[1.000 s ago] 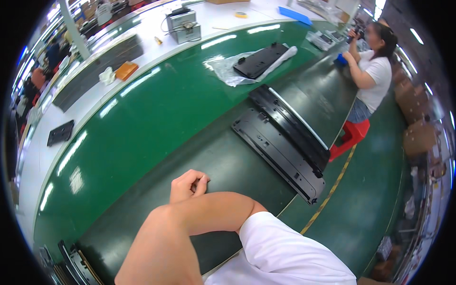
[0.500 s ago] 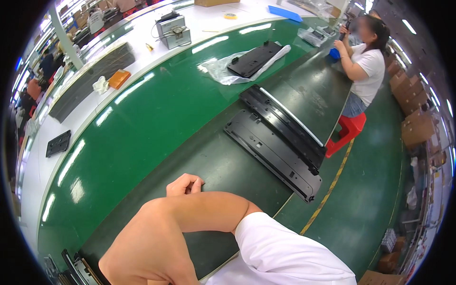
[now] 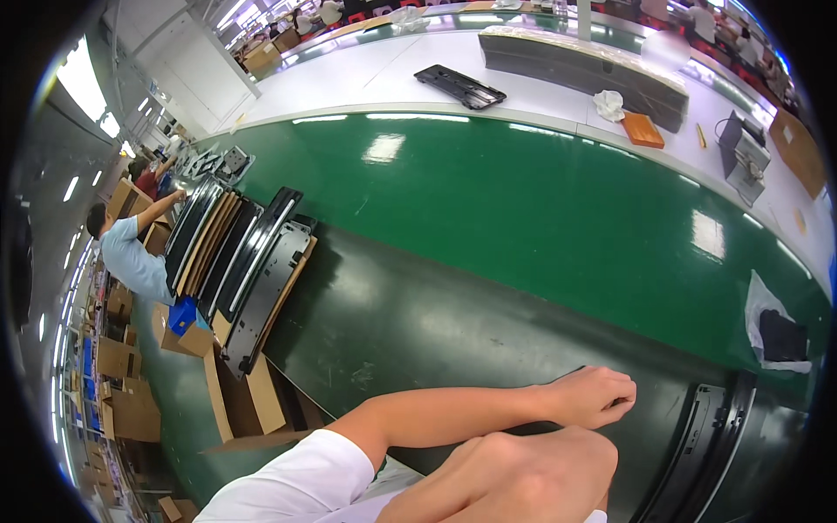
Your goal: The person assembles a black plastic electronic housing by hand, repeatedly picking up one part from the left, aligning and pressing it into a base part on the green workbench, and then moving the assembled unit aside to repeat the process.
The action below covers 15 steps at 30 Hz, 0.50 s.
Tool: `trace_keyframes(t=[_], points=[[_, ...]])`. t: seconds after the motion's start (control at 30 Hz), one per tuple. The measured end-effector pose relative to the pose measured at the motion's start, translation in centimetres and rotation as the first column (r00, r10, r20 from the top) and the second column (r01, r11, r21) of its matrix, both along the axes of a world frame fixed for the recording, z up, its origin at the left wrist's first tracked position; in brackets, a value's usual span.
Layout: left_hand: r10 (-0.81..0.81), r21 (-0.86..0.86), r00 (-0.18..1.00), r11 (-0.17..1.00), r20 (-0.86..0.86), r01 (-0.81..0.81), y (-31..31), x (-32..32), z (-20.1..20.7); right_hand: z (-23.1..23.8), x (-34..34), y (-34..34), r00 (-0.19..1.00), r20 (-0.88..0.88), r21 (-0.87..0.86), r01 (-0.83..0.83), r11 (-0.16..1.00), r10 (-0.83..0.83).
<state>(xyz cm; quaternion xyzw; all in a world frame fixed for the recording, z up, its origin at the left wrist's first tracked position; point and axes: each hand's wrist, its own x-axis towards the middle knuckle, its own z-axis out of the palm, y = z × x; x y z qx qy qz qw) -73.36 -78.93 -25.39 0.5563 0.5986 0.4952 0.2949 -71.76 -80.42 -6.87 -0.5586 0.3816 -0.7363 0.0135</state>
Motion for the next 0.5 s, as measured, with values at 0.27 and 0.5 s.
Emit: trace_keyframes(t=[0.27, 0.5], points=[[0.0, 0.029, 1.0, 1.0, -0.007, 0.001, 0.9, -0.7, 0.3, -0.4, 0.8, 1.3, 0.987, 0.078, -0.006, 0.142, 0.99, -0.141], [-0.019, 0.038, 0.999, 0.999, -0.049, 0.021, 1.1, -0.5, 0.2, 2.5, 0.9, 2.3, 0.974, 0.053, 0.176, 0.208, 0.962, -0.22]])
